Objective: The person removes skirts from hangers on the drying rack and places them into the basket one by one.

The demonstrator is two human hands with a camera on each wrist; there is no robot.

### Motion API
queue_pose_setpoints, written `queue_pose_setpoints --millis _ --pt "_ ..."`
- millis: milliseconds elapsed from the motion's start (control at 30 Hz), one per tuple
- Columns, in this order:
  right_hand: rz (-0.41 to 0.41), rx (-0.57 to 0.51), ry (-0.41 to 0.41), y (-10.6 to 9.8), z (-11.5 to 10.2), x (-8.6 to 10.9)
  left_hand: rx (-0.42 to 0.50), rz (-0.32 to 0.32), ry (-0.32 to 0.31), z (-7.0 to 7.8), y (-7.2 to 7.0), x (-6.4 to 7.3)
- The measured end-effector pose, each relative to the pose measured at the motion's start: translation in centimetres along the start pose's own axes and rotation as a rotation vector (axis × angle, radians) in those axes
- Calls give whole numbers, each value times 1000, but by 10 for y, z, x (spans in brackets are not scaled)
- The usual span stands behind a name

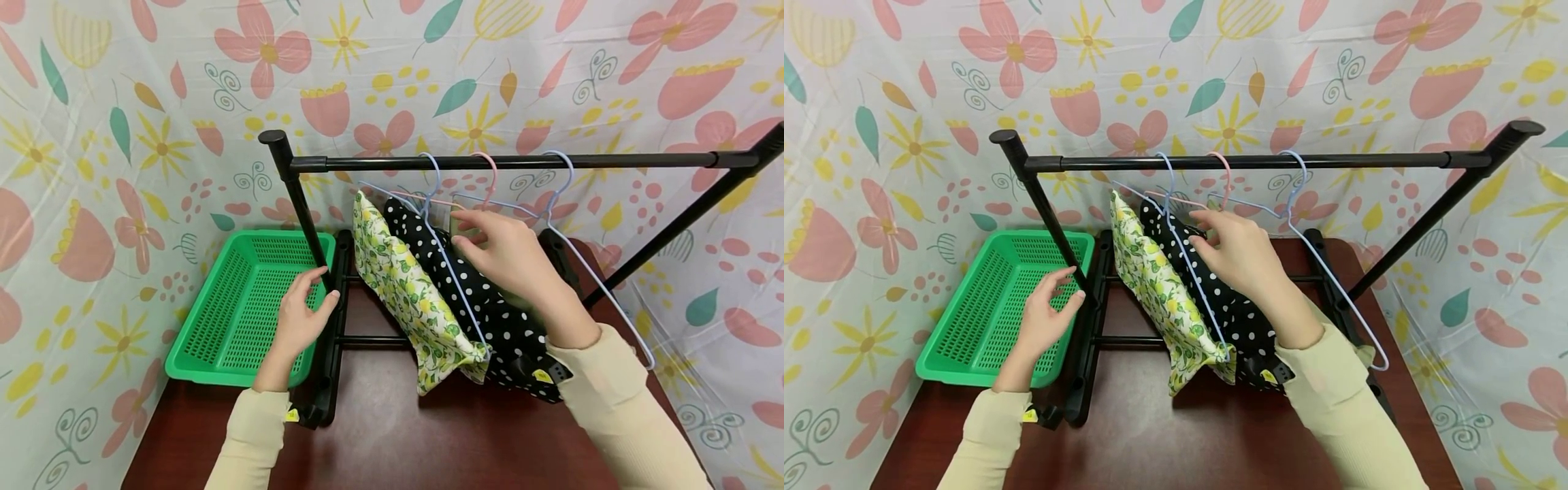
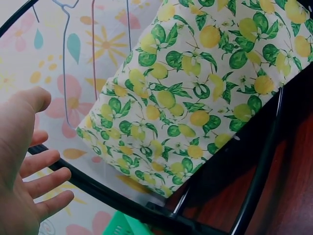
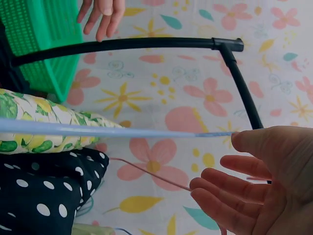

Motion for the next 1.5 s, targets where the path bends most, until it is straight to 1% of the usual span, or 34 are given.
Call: queue_pose_setpoints --millis 100,200,300,433,667,733,967,1300,1500 --pt "-17 -2 -6 4 -3 -4 14 -18 -28 -3 5 2" --pt "-13 6 -17 5 -6 -9 33 -34 -45 -3 10 4" --pt "-12 22 -10 7 -10 -14 43 -47 -57 -3 14 6" --pt "-26 49 12 10 -12 -21 49 -45 -65 -4 20 9" --pt "-32 101 -9 17 -15 -32 57 -45 -75 -8 31 13" --pt "-37 113 -4 19 -14 -35 62 -48 -84 -9 35 15" --pt "-65 133 9 25 -16 -44 82 -46 -84 -16 47 19" --pt "-93 147 15 33 -15 -52 64 -65 -139 -25 63 28" --pt "-110 164 55 36 -15 -57 93 -67 -159 -28 68 30"
Point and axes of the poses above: each hand's wrist, its own x-axis away from the middle knuckle, its own y-axis out of the palm, z = x × y, the point moved 6 cm from there along -x, towards the middle knuckle, and after that the axes turned 8 degrees about y, right-handed, at the moved point
